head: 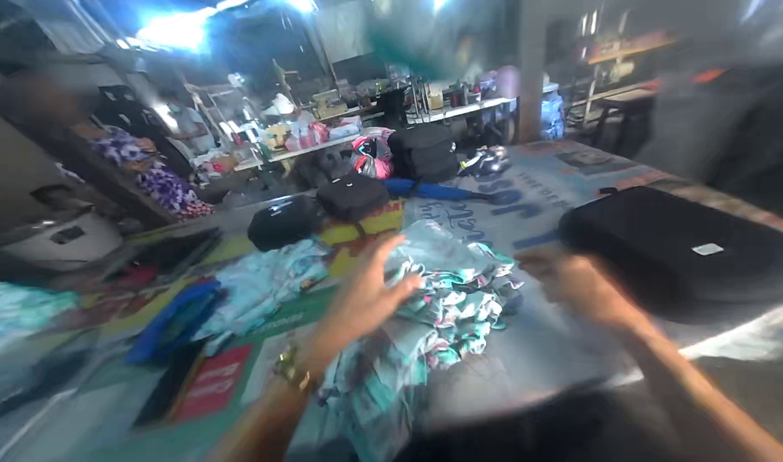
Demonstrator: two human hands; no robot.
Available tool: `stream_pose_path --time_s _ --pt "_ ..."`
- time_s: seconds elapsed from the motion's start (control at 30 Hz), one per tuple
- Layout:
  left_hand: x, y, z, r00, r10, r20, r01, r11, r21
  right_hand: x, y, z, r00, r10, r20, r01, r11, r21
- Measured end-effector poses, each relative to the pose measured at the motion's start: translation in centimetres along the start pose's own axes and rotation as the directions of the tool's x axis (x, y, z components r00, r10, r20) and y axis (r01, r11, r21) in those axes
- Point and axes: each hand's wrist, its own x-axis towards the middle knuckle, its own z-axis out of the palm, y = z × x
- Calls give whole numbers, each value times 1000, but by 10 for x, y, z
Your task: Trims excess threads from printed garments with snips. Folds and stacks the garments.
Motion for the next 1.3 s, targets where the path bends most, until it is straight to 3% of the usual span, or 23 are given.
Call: stream_pose_path --time_s 0.07,0.17,0.27,0.37,0.5,0.63,0.7,0.77,0.9,0.97,1.07,1.13,1.2,1.3 --pt "-34 11 29 996 -2 94 -8 994 105 3 2 10 993 92 71 -82 988 -132" --pt "-67 2 49 972 -13 234 -28 985 172 -2 1 20 997 80 20 -76 984 -163" --pt "-86 -20 44 983 56 175 -63 997 35 -5 -3 21 993 107 50 -98 984 -152" --pt "-103 -38 35 986 85 144 -73 994 -86 -12 -9 37 976 146 164 -83 938 -337" --pt "-120 -61 26 990 102 96 -72 957 -281 -35 -5 48 993 24 116 25 915 -403" --pt "-125 -64 23 986 155 58 -124 922 -367 -53 10 24 998 67 -15 -67 884 -464" --pt "-124 -63 18 983 181 6 -165 910 -379 -56 11 15 993 27 -115 -76 892 -445" --pt "-123 -59 10 981 185 -62 -194 918 -346 -54 6 17 981 -115 -154 50 928 -369" --pt "-124 -39 5 958 135 -255 -198 950 -240 -42 -27 51 926 -377 11 370 902 -221" --pt "-125 -20 10 972 77 -220 -111 983 -146 -28 -37 72 899 -412 148 438 860 -262" --pt "-110 -10 17 994 -89 57 86 995 53 0 -35 91 888 -358 288 426 876 -225" --pt "-94 -16 13 977 -143 156 142 990 18 21 -36 88 899 -307 313 368 916 -158" --pt "-81 -24 0 982 -113 150 124 990 -69 38 -43 78 911 -295 289 329 941 -77" --pt "-71 -28 -35 1000 -17 11 18 999 -51 46 -72 59 933 -315 174 325 945 -32"
